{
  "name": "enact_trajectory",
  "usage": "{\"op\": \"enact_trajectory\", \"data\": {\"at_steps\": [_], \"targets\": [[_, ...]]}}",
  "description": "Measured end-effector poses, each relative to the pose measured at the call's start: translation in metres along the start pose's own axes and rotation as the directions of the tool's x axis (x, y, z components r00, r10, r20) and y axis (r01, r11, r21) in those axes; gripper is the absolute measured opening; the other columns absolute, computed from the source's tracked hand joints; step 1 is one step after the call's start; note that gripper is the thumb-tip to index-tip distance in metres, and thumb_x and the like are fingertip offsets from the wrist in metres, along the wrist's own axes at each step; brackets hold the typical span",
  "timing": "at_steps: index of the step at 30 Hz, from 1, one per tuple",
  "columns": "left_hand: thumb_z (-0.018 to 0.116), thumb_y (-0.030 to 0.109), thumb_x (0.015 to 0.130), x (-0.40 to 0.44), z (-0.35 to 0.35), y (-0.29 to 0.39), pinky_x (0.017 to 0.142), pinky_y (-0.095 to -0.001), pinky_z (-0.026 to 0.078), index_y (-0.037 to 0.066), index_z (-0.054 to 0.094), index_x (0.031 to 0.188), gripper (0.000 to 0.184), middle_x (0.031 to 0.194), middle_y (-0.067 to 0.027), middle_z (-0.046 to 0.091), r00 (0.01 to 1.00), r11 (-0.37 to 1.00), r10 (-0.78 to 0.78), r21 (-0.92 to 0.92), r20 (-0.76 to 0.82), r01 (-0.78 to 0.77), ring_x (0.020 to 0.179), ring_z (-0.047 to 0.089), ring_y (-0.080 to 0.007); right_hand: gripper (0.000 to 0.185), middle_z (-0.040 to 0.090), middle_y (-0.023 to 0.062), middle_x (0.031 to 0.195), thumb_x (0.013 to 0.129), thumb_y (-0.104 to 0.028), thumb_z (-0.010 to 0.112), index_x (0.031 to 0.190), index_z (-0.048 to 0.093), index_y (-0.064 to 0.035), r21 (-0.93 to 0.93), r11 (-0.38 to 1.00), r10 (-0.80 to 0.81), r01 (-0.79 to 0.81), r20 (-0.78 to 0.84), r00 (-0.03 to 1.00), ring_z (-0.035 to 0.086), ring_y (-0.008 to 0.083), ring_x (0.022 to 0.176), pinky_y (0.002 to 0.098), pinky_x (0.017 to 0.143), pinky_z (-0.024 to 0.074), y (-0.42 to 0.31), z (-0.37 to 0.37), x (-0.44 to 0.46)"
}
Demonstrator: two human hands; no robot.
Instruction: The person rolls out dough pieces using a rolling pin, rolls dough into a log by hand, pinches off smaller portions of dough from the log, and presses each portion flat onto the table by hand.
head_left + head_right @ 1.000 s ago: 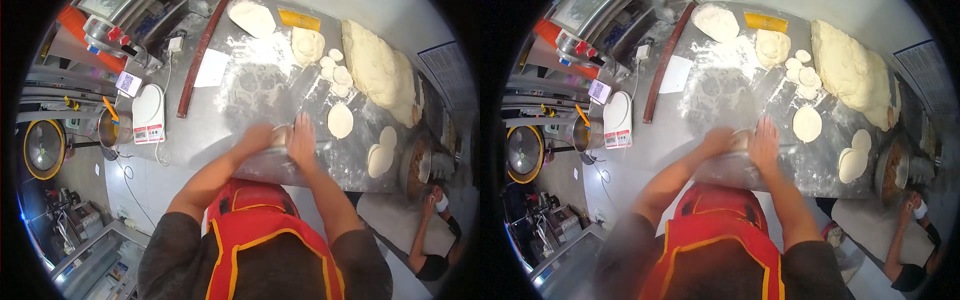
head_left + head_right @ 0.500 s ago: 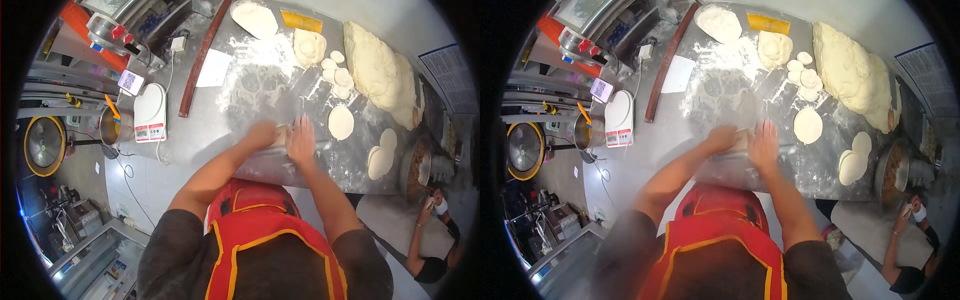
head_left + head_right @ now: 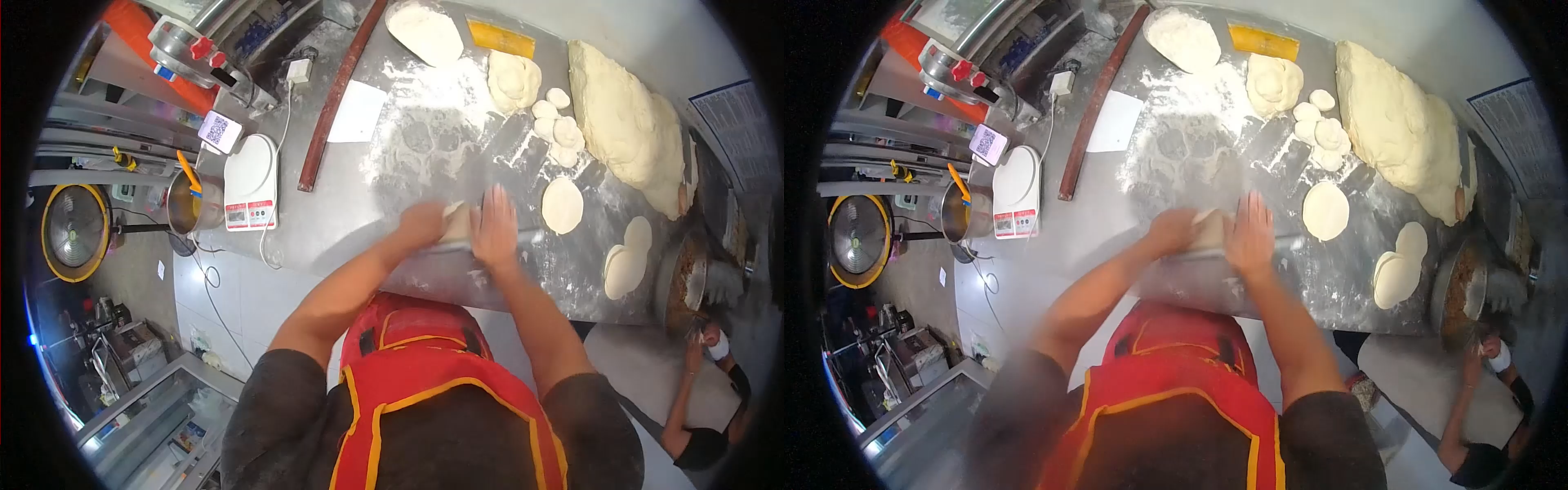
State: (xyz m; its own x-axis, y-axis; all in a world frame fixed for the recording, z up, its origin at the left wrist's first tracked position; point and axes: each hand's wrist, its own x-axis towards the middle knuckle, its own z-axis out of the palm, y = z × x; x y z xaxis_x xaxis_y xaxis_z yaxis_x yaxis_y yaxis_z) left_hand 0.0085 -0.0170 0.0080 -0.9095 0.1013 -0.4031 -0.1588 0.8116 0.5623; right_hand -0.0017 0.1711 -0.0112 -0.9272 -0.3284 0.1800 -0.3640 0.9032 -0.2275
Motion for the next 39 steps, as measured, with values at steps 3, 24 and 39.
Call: {"op": "enact_trajectory", "data": {"at_steps": [3, 24, 39], "targets": [[0.054, 0.047, 0.089, 0.032, -0.001, 0.022, 0.084, -0.0474, 0.049, 0.012, 0.067, 0.101, 0.04, 0.106, -0.0149, 0.068, 0.997, 0.997, 0.011, 0.072, 0.078, -0.017, 0.099, 0.064, -0.0354, 0.053, 0.046, 0.0291, 0.137, 0.095, -0.027, 0.051, 0.134, 0.044, 0.0075, 0.101, 0.988, 0.11, -0.115, 0.059, 0.992, 0.041, 0.0407, 0.131, 0.0484, 0.11, 0.0297, -0.013, -0.009, 0.065], [0.058, 0.032, 0.088, 0.009, -0.007, -0.027, 0.08, -0.0482, 0.05, 0.006, 0.067, 0.1, 0.029, 0.101, -0.0185, 0.068, 0.994, 0.997, 0.008, -0.077, -0.113, -0.017, 0.096, 0.065, -0.0364, 0.068, 0.041, 0.03, 0.142, 0.086, -0.025, 0.06, 0.14, 0.035, 0.0087, 0.159, 0.985, -0.094, 0.06, 0.217, 0.972, 0.04, 0.043, 0.131, 0.0547, 0.109, 0.0285, -0.006, -0.03, -0.07], [0.058, 0.031, 0.087, 0.007, -0.01, -0.045, 0.085, -0.0493, 0.048, 0.004, 0.065, 0.096, 0.029, 0.1, -0.0195, 0.067, 0.993, 0.918, -0.109, -0.388, -0.051, 0.081, 0.098, 0.064, -0.0373, 0.066, 0.046, 0.0274, 0.137, 0.08, -0.021, 0.064, 0.137, 0.042, 0.0033, 0.172, 0.984, -0.085, 0.052, 0.188, 0.978, 0.041, 0.0411, 0.13, 0.0516, 0.109, 0.0299, -0.013, -0.04, -0.075]]}}
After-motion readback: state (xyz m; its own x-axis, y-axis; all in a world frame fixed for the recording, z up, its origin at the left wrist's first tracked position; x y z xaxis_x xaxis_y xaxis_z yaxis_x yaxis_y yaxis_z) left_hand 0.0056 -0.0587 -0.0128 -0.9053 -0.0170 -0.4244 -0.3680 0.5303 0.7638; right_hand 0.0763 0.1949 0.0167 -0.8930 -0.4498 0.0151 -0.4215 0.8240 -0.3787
